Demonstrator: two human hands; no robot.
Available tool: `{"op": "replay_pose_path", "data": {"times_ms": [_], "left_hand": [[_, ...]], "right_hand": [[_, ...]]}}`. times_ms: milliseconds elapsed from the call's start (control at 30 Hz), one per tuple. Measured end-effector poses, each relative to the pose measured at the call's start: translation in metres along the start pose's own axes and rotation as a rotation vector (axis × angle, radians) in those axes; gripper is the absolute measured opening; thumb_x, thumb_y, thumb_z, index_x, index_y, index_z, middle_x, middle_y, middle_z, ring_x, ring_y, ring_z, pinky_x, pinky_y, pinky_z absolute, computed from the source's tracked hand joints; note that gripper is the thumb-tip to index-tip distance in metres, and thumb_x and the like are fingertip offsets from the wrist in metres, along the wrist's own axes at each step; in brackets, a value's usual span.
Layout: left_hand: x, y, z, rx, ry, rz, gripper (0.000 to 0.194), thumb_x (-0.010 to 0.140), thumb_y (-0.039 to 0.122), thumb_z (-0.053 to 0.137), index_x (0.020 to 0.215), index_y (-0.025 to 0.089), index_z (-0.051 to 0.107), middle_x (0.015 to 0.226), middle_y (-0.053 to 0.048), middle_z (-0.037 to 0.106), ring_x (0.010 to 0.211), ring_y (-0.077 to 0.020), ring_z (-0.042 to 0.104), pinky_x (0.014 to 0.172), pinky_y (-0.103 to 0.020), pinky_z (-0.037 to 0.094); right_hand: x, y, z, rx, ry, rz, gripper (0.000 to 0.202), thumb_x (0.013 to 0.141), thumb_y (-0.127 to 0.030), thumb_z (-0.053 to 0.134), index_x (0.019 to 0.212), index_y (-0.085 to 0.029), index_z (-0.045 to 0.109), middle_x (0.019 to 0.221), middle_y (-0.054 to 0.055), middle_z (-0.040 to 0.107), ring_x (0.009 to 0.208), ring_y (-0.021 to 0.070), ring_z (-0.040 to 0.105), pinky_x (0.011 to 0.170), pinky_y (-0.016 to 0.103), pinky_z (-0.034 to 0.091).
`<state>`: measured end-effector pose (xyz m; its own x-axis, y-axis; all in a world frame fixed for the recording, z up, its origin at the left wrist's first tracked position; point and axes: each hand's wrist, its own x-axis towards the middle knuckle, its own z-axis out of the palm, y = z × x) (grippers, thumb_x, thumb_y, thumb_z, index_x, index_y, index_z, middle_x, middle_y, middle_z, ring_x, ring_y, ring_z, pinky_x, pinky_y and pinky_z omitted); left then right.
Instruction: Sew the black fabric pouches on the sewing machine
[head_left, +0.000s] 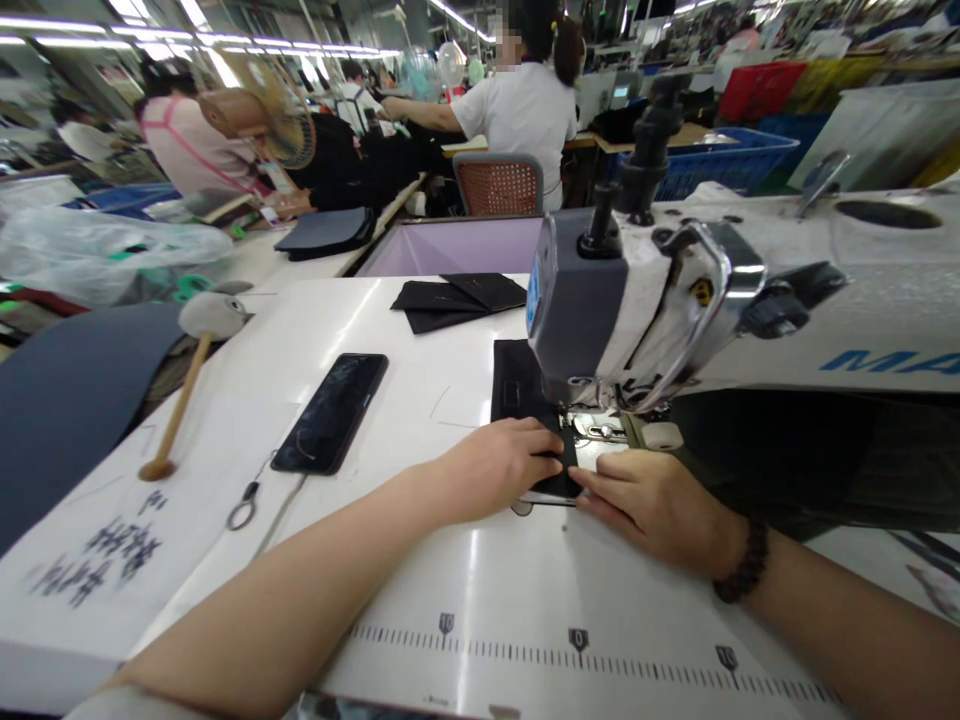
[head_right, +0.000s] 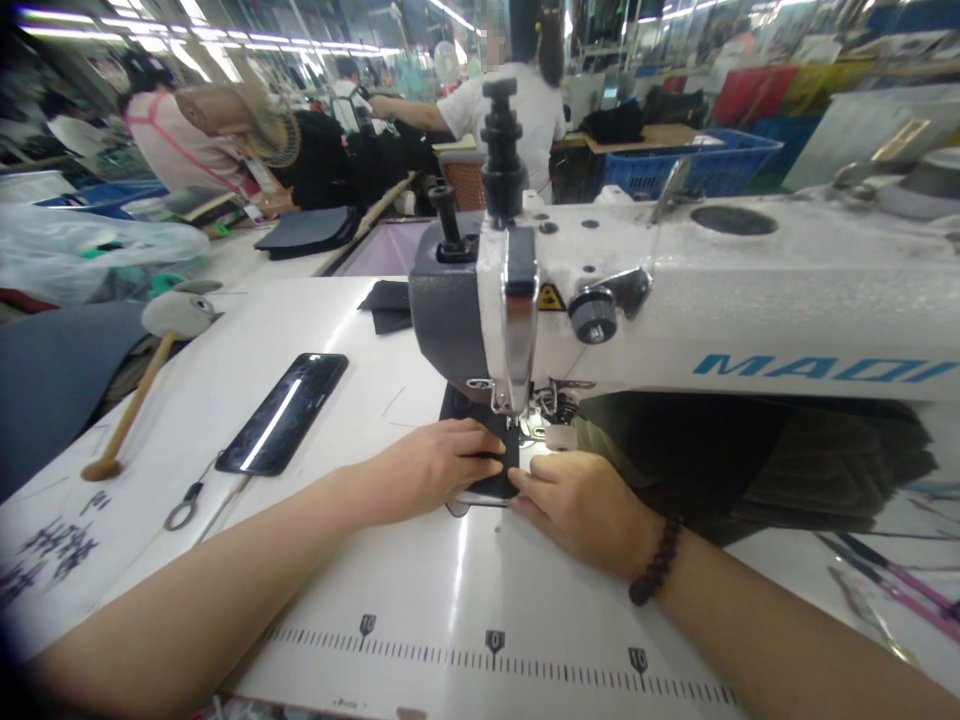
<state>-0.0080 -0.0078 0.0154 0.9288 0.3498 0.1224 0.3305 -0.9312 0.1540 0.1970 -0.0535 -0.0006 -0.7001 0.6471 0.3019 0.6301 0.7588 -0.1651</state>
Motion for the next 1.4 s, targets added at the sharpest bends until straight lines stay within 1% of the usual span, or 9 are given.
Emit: {"op": "replay_pose_path", "data": {"times_ms": [67,200,367,500,667,767,900,1100,1400], "left_hand": [[-0.001,0.004,-0.003,-0.021,-0.023,0.034,0.022,0.087,0.016,0.043,0.088,0.011,0.064,0.101,-0.008,0.06,0.093,-0.0184,0.053,0.084,-0.03,0.046],[0.0,0.006,-0.004,-0.017,-0.019,0.028,0.025,0.088,0.017,0.041,0.091,0.009,0.064,0.1,-0.009,0.061,0.093,-0.019,0.053,0.084,-0.031,0.046],[0.001,0.001,-0.002,-0.013,0.008,-0.03,0.027,0.089,0.017,0.038,0.094,0.009,0.063,0.101,-0.009,0.061,0.097,-0.019,0.053,0.086,-0.031,0.046],[0.003,-0.005,0.003,-0.035,0.031,-0.087,0.026,0.089,0.019,0.039,0.096,0.008,0.062,0.101,-0.009,0.06,0.096,-0.0182,0.054,0.087,-0.029,0.045],[0.006,-0.01,0.006,-0.038,0.036,-0.134,0.024,0.089,0.019,0.041,0.096,0.008,0.061,0.105,-0.01,0.058,0.1,-0.0182,0.053,0.09,-0.03,0.044],[0.008,-0.011,0.007,-0.03,0.052,-0.166,0.024,0.088,0.019,0.041,0.097,0.007,0.06,0.106,-0.01,0.058,0.101,-0.018,0.052,0.09,-0.029,0.044],[0.01,-0.013,0.008,-0.01,0.075,-0.187,0.023,0.088,0.019,0.042,0.098,0.008,0.06,0.105,-0.01,0.058,0.1,-0.0185,0.051,0.088,-0.029,0.045],[0.011,-0.016,0.01,-0.012,0.087,-0.193,0.023,0.088,0.019,0.041,0.098,0.008,0.059,0.102,-0.009,0.058,0.102,-0.0193,0.051,0.089,-0.031,0.045],[0.011,-0.019,0.013,-0.003,0.107,-0.2,0.024,0.088,0.018,0.041,0.101,0.007,0.058,0.104,-0.01,0.057,0.102,-0.0197,0.051,0.089,-0.031,0.045]], "right_hand": [[-0.001,-0.002,-0.003,0.007,0.003,-0.045,0.032,0.09,-0.029,0.036,0.087,-0.015,0.064,0.06,0.001,0.054,0.053,0.0104,0.048,0.05,0.024,0.032],[-0.003,-0.003,-0.003,-0.008,0.007,-0.043,0.035,0.091,-0.031,0.033,0.088,-0.015,0.064,0.059,0.001,0.053,0.053,0.01,0.047,0.051,0.024,0.031],[-0.001,0.002,0.002,-0.036,-0.023,0.015,0.033,0.09,-0.032,0.035,0.094,-0.014,0.062,0.064,0.002,0.055,0.058,0.0118,0.051,0.054,0.025,0.034],[0.0,0.004,0.008,-0.047,-0.051,0.073,0.03,0.087,-0.033,0.04,0.1,-0.014,0.06,0.069,0.003,0.058,0.06,0.0131,0.054,0.054,0.025,0.038],[0.002,0.005,0.011,-0.062,-0.022,0.15,0.032,0.087,-0.032,0.042,0.107,-0.012,0.057,0.081,0.008,0.063,0.072,0.015,0.059,0.062,0.024,0.044],[0.004,0.004,0.01,-0.092,-0.017,0.184,0.032,0.087,-0.032,0.042,0.108,-0.015,0.057,0.085,0.009,0.064,0.072,0.015,0.059,0.061,0.024,0.044],[0.005,0.003,0.01,-0.102,-0.018,0.192,0.03,0.087,-0.033,0.042,0.106,-0.017,0.058,0.082,0.008,0.064,0.07,0.0143,0.059,0.06,0.023,0.044],[0.005,0.003,0.01,-0.096,-0.02,0.188,0.03,0.087,-0.033,0.041,0.106,-0.017,0.058,0.081,0.007,0.064,0.069,0.0139,0.058,0.06,0.023,0.043],[0.006,0.003,0.008,-0.084,-0.024,0.187,0.03,0.087,-0.032,0.041,0.107,-0.017,0.057,0.082,0.007,0.064,0.067,0.0134,0.058,0.06,0.023,0.043]]}}
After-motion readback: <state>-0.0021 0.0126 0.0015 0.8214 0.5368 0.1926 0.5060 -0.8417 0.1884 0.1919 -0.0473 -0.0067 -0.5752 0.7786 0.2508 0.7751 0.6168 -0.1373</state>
